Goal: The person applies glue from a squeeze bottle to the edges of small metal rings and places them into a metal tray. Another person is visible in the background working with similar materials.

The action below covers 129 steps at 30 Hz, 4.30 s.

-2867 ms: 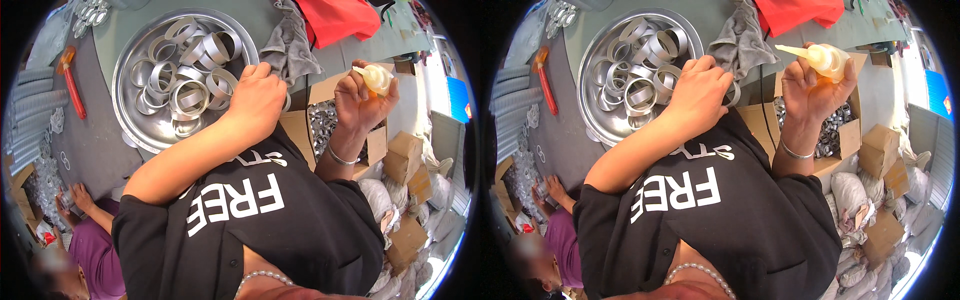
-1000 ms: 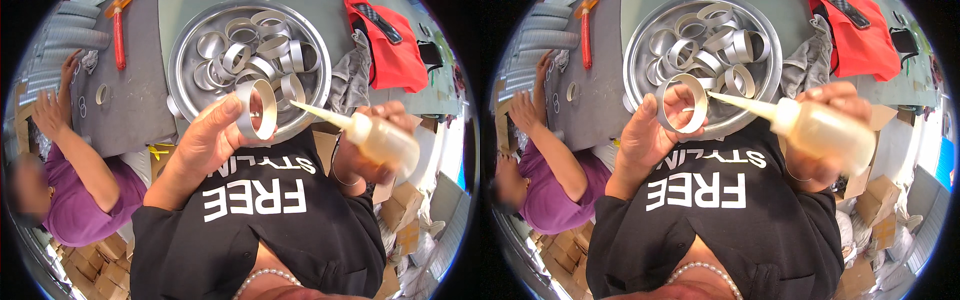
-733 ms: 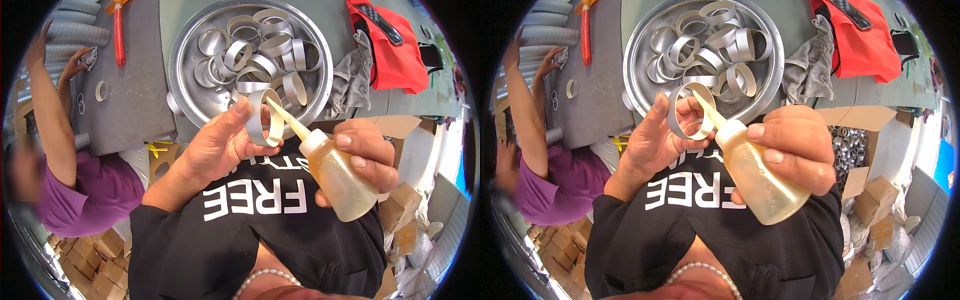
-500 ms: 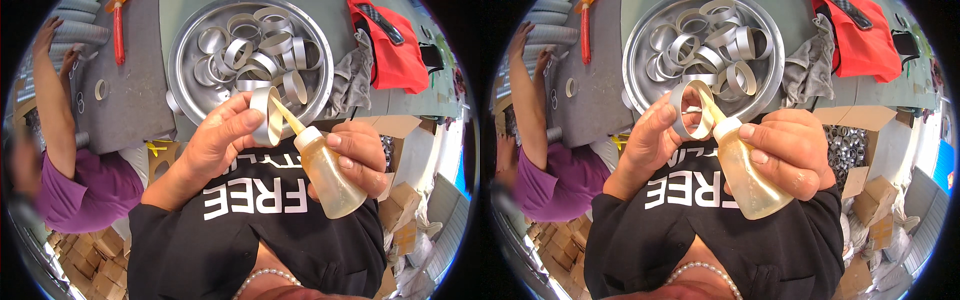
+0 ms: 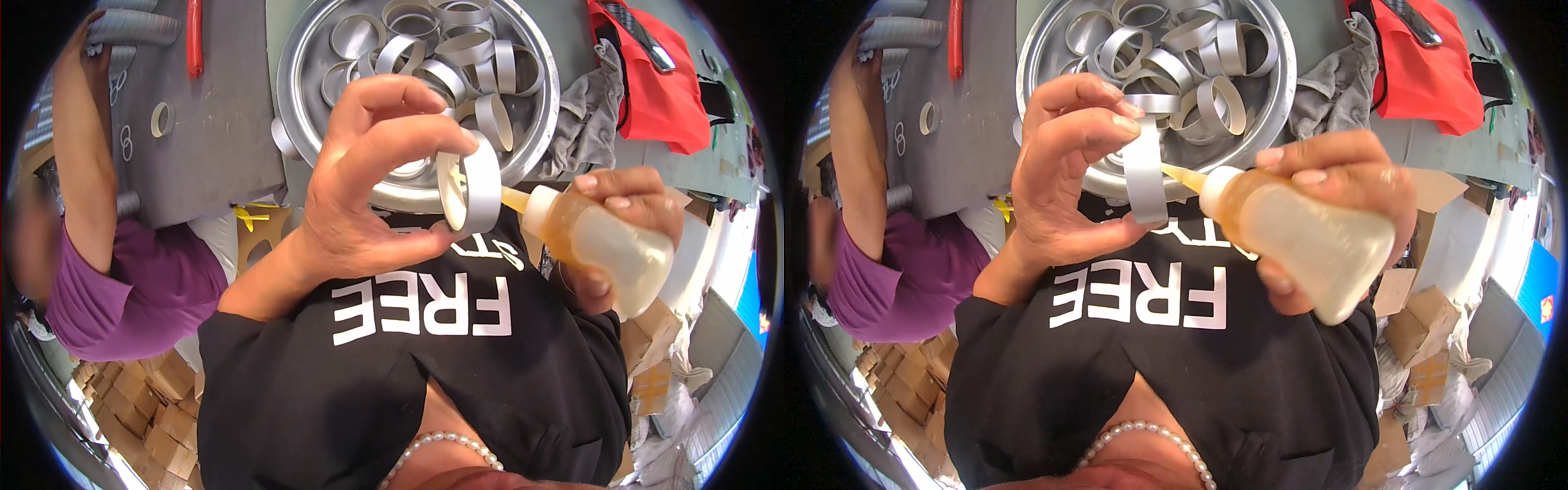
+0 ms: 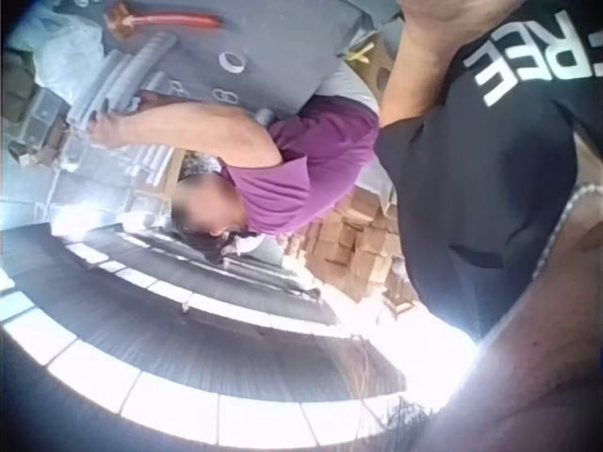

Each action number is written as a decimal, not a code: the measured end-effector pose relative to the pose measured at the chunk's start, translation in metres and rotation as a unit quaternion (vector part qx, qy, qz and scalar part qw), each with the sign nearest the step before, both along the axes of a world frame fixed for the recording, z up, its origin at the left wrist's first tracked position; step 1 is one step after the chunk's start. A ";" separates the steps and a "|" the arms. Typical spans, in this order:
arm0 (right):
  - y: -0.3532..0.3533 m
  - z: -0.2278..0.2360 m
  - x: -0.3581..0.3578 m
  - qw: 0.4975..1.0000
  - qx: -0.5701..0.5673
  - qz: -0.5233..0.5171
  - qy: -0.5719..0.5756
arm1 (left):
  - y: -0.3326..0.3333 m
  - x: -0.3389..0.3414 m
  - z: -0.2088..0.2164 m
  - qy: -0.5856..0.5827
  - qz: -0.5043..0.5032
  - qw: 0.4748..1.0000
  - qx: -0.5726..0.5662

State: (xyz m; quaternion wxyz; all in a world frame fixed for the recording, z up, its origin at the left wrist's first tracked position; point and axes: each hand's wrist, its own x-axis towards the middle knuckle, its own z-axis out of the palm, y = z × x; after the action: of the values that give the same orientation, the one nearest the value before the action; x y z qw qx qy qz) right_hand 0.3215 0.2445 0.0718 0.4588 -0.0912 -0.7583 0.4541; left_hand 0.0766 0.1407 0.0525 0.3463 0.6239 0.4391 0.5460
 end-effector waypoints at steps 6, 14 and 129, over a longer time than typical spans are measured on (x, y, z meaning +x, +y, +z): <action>0.003 -0.010 -0.011 0.985 -0.165 -0.044 0.040 | 0.008 0.001 -0.005 0.058 0.003 0.992 0.108; 0.013 -0.021 -0.021 0.889 -0.445 0.031 0.107 | 0.007 0.004 -0.010 0.043 -0.019 0.990 0.135; 0.020 -0.032 -0.004 0.732 -0.595 0.148 0.299 | -0.037 -0.077 -0.029 -0.024 0.337 0.941 -0.021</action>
State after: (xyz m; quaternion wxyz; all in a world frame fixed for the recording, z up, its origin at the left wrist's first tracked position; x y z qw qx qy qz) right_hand 0.3176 0.2642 0.0396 0.4407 -0.0916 -0.1612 0.8783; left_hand -0.0004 0.1041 0.0234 0.1658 0.4189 0.6265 0.6360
